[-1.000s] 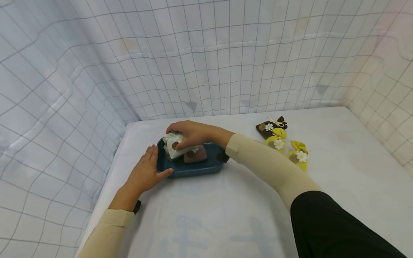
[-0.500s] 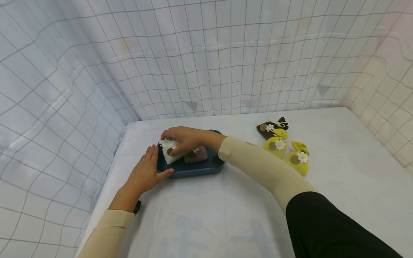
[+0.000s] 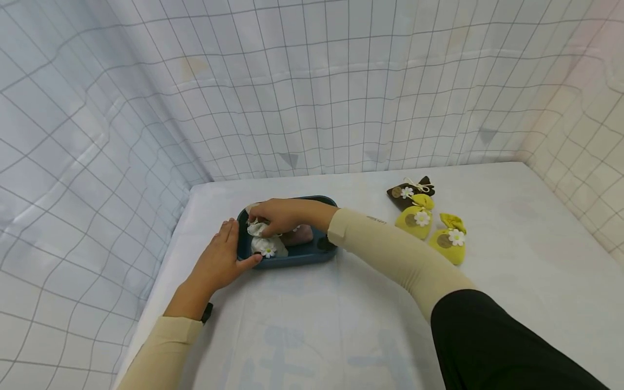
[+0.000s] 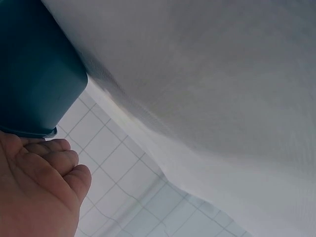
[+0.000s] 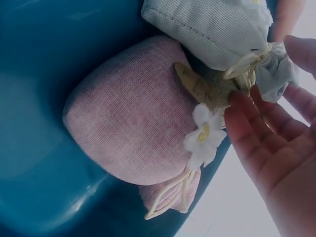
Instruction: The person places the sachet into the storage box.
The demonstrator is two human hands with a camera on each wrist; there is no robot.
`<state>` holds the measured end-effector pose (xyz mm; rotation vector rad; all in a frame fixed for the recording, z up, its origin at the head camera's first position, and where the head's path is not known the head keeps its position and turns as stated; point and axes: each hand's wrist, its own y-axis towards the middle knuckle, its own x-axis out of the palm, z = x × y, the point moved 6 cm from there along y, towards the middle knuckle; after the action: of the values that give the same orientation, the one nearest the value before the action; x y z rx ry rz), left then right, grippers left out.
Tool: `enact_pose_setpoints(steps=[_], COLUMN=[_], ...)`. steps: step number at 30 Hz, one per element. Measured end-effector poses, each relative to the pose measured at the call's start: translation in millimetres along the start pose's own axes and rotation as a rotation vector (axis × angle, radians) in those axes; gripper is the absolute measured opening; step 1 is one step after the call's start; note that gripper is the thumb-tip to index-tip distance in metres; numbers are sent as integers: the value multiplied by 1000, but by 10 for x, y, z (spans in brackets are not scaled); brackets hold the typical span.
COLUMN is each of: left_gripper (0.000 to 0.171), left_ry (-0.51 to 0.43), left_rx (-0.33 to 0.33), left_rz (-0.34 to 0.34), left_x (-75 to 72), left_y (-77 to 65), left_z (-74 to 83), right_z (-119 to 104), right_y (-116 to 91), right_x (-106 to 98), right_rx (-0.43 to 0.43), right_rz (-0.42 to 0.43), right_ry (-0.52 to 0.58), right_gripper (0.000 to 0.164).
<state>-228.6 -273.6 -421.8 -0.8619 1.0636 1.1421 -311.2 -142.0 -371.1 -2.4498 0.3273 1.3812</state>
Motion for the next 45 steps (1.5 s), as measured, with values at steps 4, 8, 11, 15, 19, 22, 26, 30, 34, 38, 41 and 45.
enact_pose_setpoints(steps=[4,8,11,15,19,22,26,30,34,38,41,45], left_gripper=[115,114,113,112,111,111,111,110,110,110,109,108], left_ry=[0,-3,-4,1,11,17,20,25,20,12,15,14], left_rx=[1,7,12,19,16,11,13,15,13,15,21,21], left_rz=[-4,2,11,19,17,13,13,23,28,39,42,34], left_x=[1,-3,-15,-31,-28,-18,-14,-6,6,-5,-13,-10], left_y=[11,17,18,26,40,35,-2,-46,-64,-53,-34,-19], left_z=[17,41,63,83,69,51,32,15,17,24,33,45], right_z=[24,25,34,78,188,315,480,598,677,760,836,932], right_y=[-36,-113,-221,-473,-803,-1073,-1430,-1743,-2036,-2326,-2542,-2817], right_x=[-26,-90,-165,-298,-434,-523,-606,-641,-639,-613,-578,-506], right_rx=[0,-16,-36,-51,-38,6,86,139,169,205,248,310], right_rz=[14,46,89,169,253,311,384,452,500,539,573,609], right_ry=[22,47,60,91,115,130,197,246,260,282,287,292], right_gripper=[43,42,40,37,36,34,33,32,31,29,26,24])
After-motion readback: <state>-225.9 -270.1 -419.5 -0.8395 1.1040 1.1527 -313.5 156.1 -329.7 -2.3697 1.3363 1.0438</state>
